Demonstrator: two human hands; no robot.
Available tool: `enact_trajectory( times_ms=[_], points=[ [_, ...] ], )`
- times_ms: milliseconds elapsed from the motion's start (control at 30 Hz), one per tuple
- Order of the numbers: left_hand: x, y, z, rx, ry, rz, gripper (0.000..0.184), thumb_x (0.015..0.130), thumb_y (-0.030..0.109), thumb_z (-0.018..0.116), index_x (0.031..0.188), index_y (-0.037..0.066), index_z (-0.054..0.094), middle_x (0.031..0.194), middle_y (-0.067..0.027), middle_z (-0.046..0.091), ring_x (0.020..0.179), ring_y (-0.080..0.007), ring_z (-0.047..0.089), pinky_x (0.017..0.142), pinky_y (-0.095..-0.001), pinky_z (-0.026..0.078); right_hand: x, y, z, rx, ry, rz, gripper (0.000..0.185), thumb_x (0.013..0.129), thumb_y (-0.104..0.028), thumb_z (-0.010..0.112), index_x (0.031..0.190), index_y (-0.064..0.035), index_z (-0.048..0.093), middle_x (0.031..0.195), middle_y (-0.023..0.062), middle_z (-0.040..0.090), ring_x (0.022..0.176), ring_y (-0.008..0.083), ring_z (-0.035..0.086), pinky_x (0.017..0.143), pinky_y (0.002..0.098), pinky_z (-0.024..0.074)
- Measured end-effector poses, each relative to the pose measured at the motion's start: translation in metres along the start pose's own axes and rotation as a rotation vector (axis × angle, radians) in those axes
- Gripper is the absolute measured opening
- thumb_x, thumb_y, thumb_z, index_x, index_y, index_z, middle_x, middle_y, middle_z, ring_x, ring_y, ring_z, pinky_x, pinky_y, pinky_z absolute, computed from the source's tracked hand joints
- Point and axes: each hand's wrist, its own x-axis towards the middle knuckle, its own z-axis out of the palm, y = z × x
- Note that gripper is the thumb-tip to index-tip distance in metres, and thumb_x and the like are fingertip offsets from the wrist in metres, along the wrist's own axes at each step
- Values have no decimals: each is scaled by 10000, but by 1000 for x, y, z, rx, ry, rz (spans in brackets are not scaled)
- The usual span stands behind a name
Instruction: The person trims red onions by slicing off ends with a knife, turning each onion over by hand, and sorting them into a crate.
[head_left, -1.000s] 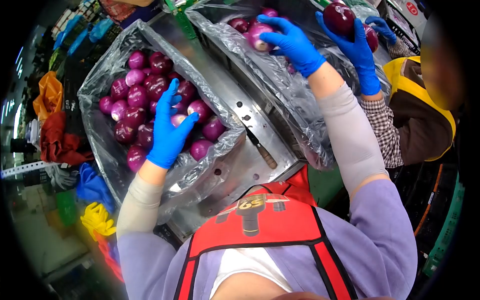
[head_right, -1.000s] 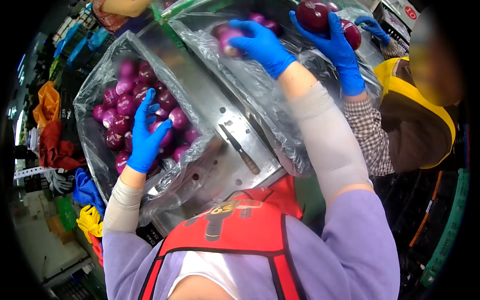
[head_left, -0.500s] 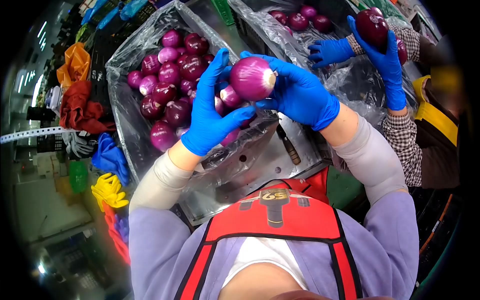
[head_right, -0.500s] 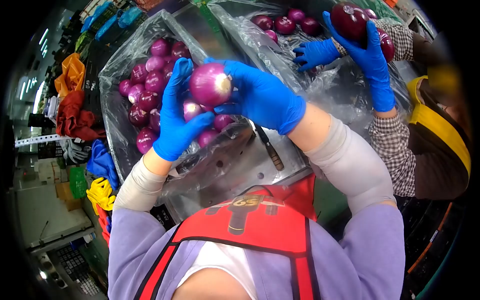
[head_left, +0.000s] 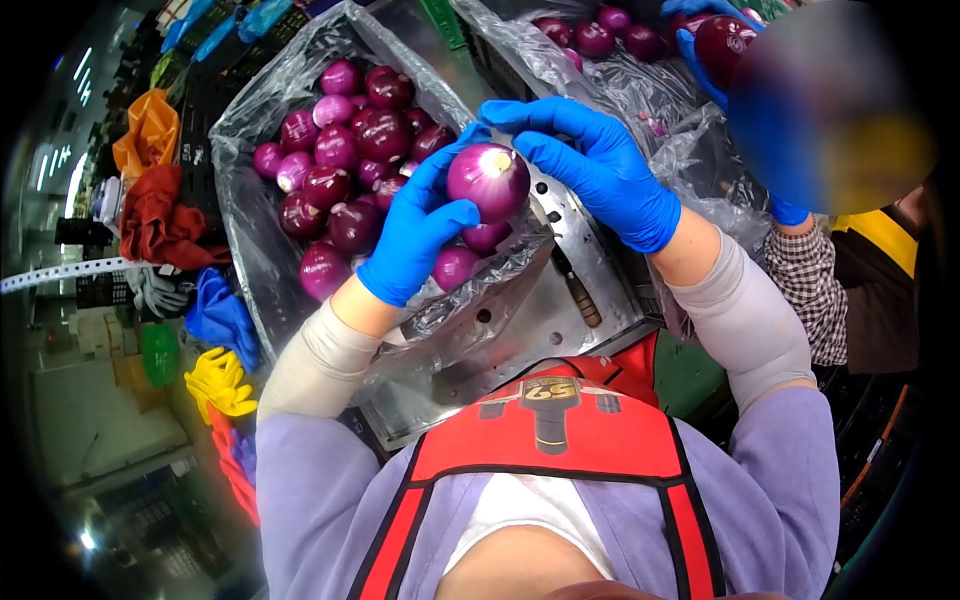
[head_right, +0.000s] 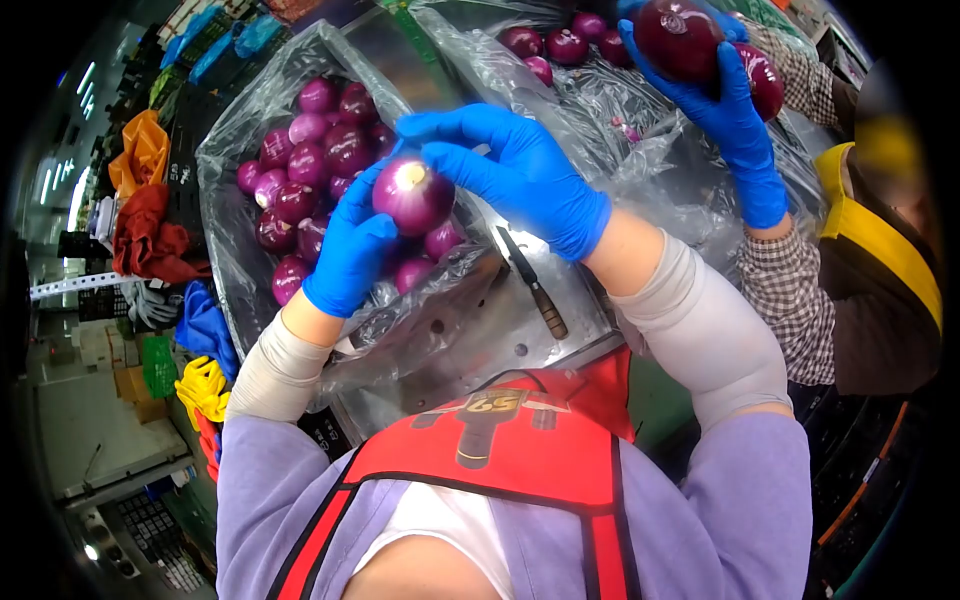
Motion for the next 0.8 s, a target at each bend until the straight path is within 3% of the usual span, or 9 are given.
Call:
enact_trajectory(
  times_ms=[233, 333, 400, 533, 600, 633, 700, 733, 800],
  points=[
    [-3, -1, -3, -199, -91, -143, 659, 819, 263, 672, 1357, 7, 391, 1285, -115, 513, 1161, -233, 529, 1006, -354, 420, -6, 8, 2, -85, -33, 19, 166, 875, -79, 632, 1030, -24, 654, 1019, 48, 654, 984, 112, 585, 839, 246, 464],
    [-6, -2, -4, -252, -104, -253, 655, 837, 346, 634, 1347, 6, 403, 1272, -119, 528, 1146, -248, 547, 992, -365, 436, -8, 4, 4, -102, 9, 151, 133, 870, -80, 635, 984, -17, 657, 954, 32, 650, 971, 110, 585, 817, 236, 470],
    [-7, -1, -4, -315, -68, -320, 651, 863, 410, 580, 1346, 9, 406, 1280, -139, 527, 1166, -269, 537, 990, -393, 441, -7, 5, 3, -154, 46, 219, 203, 887, -33, 576, 1084, -8, 619, 1138, 93, 610, 1012, 155, 593, 953, 298, 448],
    [-2, -2, 2, -311, -33, -307, 762, 814, 542, 546, 1354, 27, 389, 1314, -185, 492, 1112, -339, 570, 968, -452, 457, -5, 14, 0, 1, 161, 81, 321, 895, -49, 571, 1214, -23, 550, 1199, 91, 583, 1057, 153, 575, 969, 296, 439],
    [-4, -1, 1, -333, -38, -336, 781, 846, 594, 493, 1382, 45, 352, 1329, -183, 478, 1146, -342, 544, 974, -460, 450, -5, 10, 2, -32, 89, 97, 496, 844, -113, 665, 1297, -30, 479, 1260, 110, 544, 1121, 182, 544, 993, 316, 425],
    [-3, 0, 4, -332, -38, -336, 781, 846, 594, 493, 1382, 45, 352, 1329, -183, 478, 1146, -342, 544, 974, -460, 450, -7, 7, 5, -32, 90, 96, 496, 844, -113, 665, 1297, -30, 479, 1260, 110, 544, 1121, 182, 544, 993, 316, 425],
    [0, 2, 10, -372, 65, -410, 822, 862, 668, 411, 1400, 53, 320, 1342, -178, 465, 1188, -339, 510, 977, -464, 446, -11, 1, 12, -90, -125, 66, 684, 812, -131, 717, 1404, -84, 378, 1338, 103, 477, 1165, 194, 514, 962, 314, 451],
    [0, 1, 9, -372, 65, -410, 822, 862, 668, 411, 1400, 53, 320, 1342, -178, 465, 1188, -339, 510, 977, -464, 446, -11, 9, 11, -308, -187, -65, 771, 776, -139, 755, 1422, -87, 337, 1371, 117, 440, 1220, 201, 470, 976, 320, 442],
    [0, 0, 7, -378, 36, -392, 704, 942, 609, 269, 1417, 90, 298, 1316, -142, 506, 1135, -277, 555, 844, -417, 513, -13, 7, 16, -203, -186, 41, 720, 779, -153, 755, 1393, -87, 384, 1292, 100, 516, 1158, 175, 518, 949, 317, 460]
  ],
)
